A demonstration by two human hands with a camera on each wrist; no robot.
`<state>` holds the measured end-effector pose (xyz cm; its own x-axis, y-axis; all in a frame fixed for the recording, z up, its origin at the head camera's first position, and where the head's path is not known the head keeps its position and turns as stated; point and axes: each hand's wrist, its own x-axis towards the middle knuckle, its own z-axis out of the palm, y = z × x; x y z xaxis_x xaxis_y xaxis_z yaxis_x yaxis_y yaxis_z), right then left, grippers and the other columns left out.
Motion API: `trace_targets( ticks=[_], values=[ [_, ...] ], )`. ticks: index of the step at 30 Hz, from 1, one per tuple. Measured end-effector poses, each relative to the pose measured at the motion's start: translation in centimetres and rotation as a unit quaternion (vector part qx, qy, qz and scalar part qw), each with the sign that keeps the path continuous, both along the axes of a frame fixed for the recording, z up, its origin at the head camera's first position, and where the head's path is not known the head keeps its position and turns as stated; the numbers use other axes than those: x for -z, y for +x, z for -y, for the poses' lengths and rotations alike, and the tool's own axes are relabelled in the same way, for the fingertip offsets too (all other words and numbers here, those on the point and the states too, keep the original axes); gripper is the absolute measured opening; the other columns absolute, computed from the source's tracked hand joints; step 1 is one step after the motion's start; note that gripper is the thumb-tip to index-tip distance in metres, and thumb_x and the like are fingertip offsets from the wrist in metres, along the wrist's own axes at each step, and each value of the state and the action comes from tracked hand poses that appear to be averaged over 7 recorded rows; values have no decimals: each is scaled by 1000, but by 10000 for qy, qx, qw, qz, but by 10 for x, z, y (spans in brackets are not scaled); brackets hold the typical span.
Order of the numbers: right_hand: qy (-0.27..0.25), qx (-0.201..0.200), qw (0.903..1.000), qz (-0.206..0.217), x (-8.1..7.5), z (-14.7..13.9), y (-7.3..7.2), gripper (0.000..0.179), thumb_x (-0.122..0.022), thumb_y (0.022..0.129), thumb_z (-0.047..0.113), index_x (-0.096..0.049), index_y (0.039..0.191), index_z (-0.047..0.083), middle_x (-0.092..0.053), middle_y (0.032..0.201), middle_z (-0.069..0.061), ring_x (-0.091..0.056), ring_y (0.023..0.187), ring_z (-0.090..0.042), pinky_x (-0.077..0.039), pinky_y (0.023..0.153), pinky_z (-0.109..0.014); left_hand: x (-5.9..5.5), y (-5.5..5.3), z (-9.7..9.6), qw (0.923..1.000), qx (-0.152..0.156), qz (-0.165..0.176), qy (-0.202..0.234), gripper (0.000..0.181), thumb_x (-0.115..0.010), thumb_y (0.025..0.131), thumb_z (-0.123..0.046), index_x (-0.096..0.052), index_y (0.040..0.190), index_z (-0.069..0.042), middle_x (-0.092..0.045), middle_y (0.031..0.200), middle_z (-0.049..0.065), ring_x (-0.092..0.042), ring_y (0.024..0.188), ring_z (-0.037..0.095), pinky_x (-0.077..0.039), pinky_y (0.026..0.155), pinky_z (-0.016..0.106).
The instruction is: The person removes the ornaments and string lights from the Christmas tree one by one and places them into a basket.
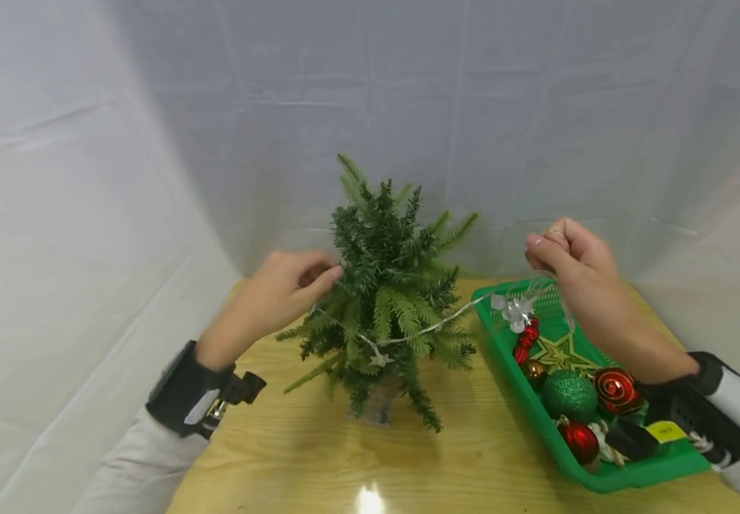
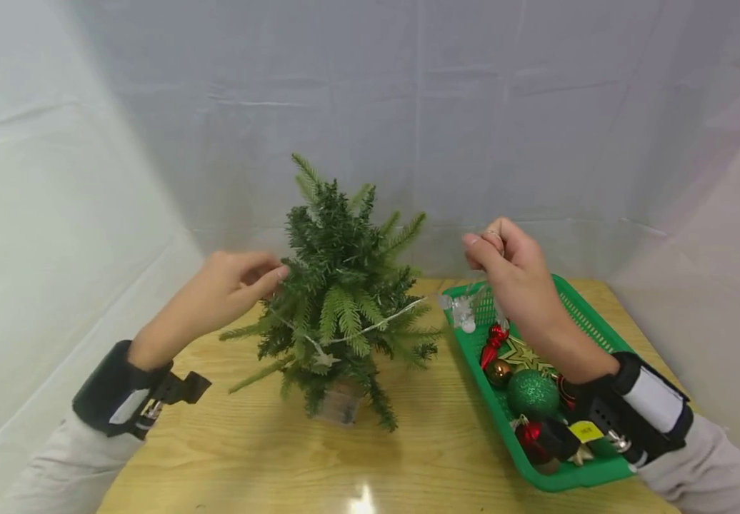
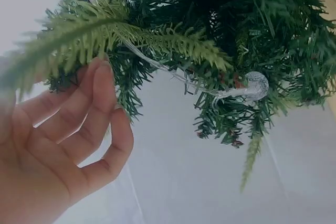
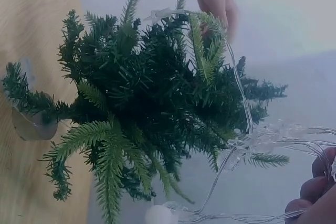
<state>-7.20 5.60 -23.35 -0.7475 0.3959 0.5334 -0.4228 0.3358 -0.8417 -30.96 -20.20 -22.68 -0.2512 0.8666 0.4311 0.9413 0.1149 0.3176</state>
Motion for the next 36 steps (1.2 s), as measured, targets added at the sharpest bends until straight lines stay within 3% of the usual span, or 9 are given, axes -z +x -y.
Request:
trace_targets(
  ticks=[6, 17, 25, 30, 33, 36],
  values=[
    [-198, -30, 9998, -95, 4, -6, 1, 38, -51, 101, 16, -24, 76, 7, -22, 75, -4, -25, 71, -19, -20, 68, -32, 4, 12, 5, 9999, 111, -56, -42, 18, -56, 99, -16, -66, 98, -2, -63, 72, 2, -55, 59, 7, -52, 57, 23],
    [-387, -107, 9990, -206, 7, -10, -2, 33, -51, 102, 18, -32, 76, 6, -28, 76, -4, -28, 73, -20, -20, 68, -32, 5, 28, 8, 9996, 25, -276, -99, 17, -57, 98, -16, -67, 96, -3, -62, 71, -3, -52, 58, 3, -51, 59, 23],
    [-468, -162, 9982, -336, 9, -12, -2, 34, -49, 102, 19, -38, 73, 5, -37, 80, -4, -33, 76, -20, -27, 68, -31, 7, 30, 8, 9996, 21, -285, 3, 16, -57, 98, -17, -66, 94, -5, -61, 72, -4, -53, 59, 5, -50, 58, 23],
    [-52, -277, 9992, -285, 10, -9, 7, 36, -45, 104, 20, -36, 74, 2, -50, 103, -8, -43, 96, -22, -36, 75, -28, 9, 29, 4, 9995, 94, -264, 146, 16, -57, 98, -17, -67, 97, -4, -65, 79, -1, -58, 66, 7, -52, 63, 23],
    [109, -394, 9986, -332, 12, -4, 13, 37, -41, 105, 19, -31, 75, 0, -57, 114, -13, -46, 98, -25, -36, 73, -28, 11, 28, 5, 9996, 95, -221, 158, 15, -57, 98, -16, -66, 96, -4, -64, 77, -2, -57, 65, 6, -52, 62, 23],
    [123, -517, 9969, -582, 14, 0, 16, 34, -37, 105, 13, -32, 75, -3, -64, 106, -14, -54, 95, -24, -43, 76, -23, 12, 27, 6, 9995, 96, -244, 168, 15, -57, 98, -16, -66, 95, -4, -61, 73, -3, -54, 62, 6, -50, 60, 23]
  ],
)
